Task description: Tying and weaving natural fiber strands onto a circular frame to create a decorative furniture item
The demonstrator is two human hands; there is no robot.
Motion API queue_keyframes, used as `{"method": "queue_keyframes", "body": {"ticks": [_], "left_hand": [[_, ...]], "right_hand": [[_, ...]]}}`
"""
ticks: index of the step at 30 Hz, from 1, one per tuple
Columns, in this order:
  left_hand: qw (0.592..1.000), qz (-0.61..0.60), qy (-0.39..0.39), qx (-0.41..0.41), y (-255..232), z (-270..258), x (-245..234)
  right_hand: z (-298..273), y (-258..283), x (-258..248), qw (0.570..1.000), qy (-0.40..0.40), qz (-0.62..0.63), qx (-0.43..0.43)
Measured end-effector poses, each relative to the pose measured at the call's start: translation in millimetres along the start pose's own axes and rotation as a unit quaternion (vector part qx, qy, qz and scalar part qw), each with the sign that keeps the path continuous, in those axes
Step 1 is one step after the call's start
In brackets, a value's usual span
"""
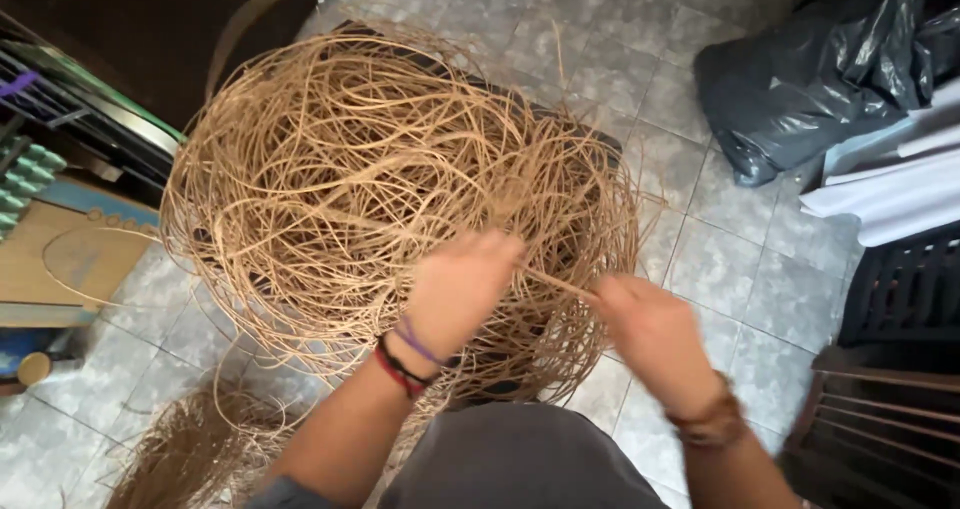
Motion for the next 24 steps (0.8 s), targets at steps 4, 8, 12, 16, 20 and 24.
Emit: {"method": "queue_keyframes", "body": {"ticks": [4, 8, 12, 16, 20, 24], "left_hand": [[0.998, 0.002, -0.007, -0.06, 23.5, 4.0, -22.6], [1.0, -0.008, -0.017, 0.006, -21.1, 8.1, 1.6], [0.998, -0.061, 0.001, -0.018, -16.8, 14.4, 10.5], [0.992, -0.124, 0.015, -0.037, 9.0, 8.5, -18.2], [0.996, -0.043, -0.016, -0.079, 28.7, -3.7, -18.0], [0.992, 0.058, -0.029, -0.11, 26.9, 4.3, -30.0]], "right_hand": [[-9.3, -13.2, -25.4, 0.997, 0.023, -0.07, 0.004], [11.0, 18.6, -22.0, 0.999, -0.028, -0.034, 0.008], [29.7, 33.7, 4.0, 0.995, 0.027, -0.05, 0.086], [21.3, 10.6, -1.3, 0.996, 0.011, 0.048, 0.079], [3.1, -22.0, -7.3, 0.991, -0.066, 0.057, 0.101], [-1.9, -15.0, -6.3, 0.991, -0.082, 0.039, 0.101]]}}
Point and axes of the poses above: each hand's wrist, its own z-axis towards the middle knuckle, its own x-axis out of the palm, y = z × x, the point moved 9 cm from there along z, towards the middle knuckle, and after that the axes turned 2 degrees about -z, right-handed, at the moved point
